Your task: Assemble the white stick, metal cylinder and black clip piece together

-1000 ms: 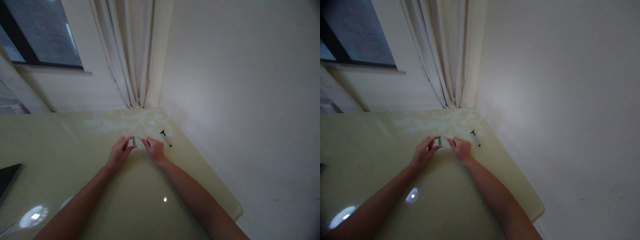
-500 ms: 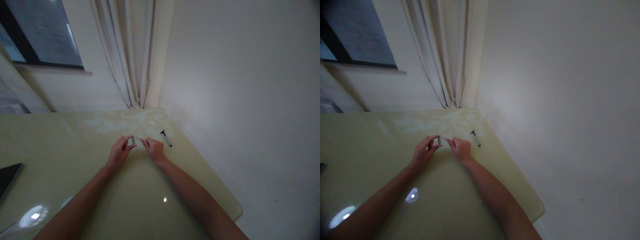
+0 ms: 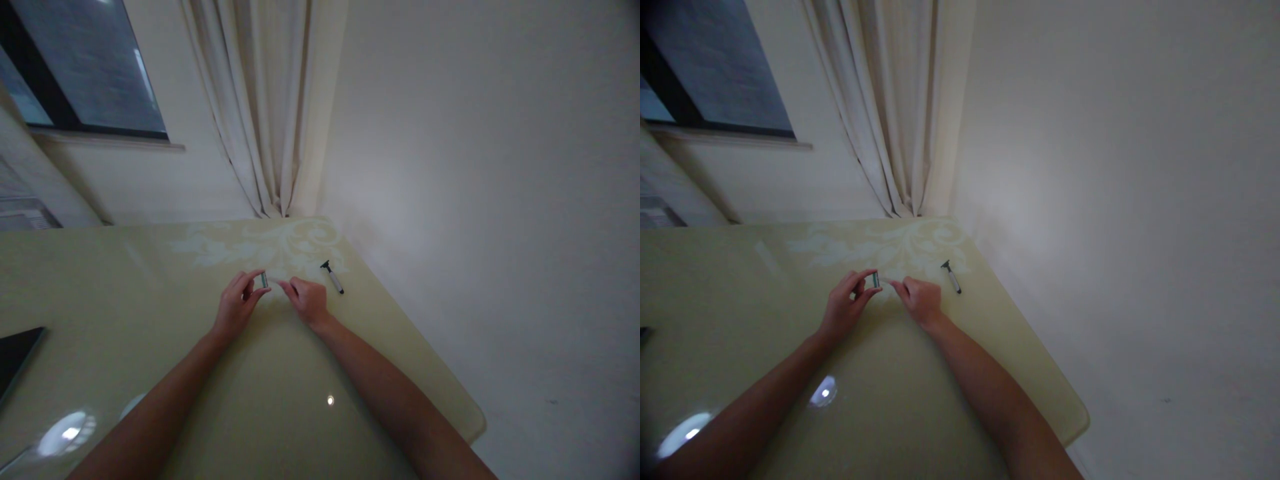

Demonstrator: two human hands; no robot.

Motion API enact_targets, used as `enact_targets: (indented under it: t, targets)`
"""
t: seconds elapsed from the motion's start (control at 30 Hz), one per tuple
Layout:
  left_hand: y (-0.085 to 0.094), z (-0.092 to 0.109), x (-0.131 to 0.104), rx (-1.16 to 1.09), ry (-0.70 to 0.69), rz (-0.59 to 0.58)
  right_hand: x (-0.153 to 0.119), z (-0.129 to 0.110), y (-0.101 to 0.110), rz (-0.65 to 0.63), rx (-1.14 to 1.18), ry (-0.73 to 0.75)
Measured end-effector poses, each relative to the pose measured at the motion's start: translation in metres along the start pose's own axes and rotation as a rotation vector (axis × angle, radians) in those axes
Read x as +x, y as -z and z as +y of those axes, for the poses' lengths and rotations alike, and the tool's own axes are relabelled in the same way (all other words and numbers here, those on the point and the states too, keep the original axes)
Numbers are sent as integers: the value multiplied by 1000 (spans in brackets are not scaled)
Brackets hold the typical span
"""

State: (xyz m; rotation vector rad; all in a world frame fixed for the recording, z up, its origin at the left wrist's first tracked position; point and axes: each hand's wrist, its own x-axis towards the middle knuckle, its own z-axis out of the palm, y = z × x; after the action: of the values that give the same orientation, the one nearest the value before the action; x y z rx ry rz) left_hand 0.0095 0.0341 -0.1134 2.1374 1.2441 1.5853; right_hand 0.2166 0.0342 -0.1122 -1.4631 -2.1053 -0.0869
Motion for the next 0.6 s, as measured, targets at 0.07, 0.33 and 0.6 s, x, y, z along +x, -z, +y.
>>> enact_targets:
  t: [0.07, 0.33, 0.6]
  targets:
    - [0, 0, 0, 3, -1, 2, 0, 0, -1, 10, 5, -5]
    - [-1, -2, 0, 8, -56, 9, 1, 2, -3, 23, 25, 17]
    - [-2, -3, -2, 22, -78, -12, 1, 2, -2, 19, 25, 34]
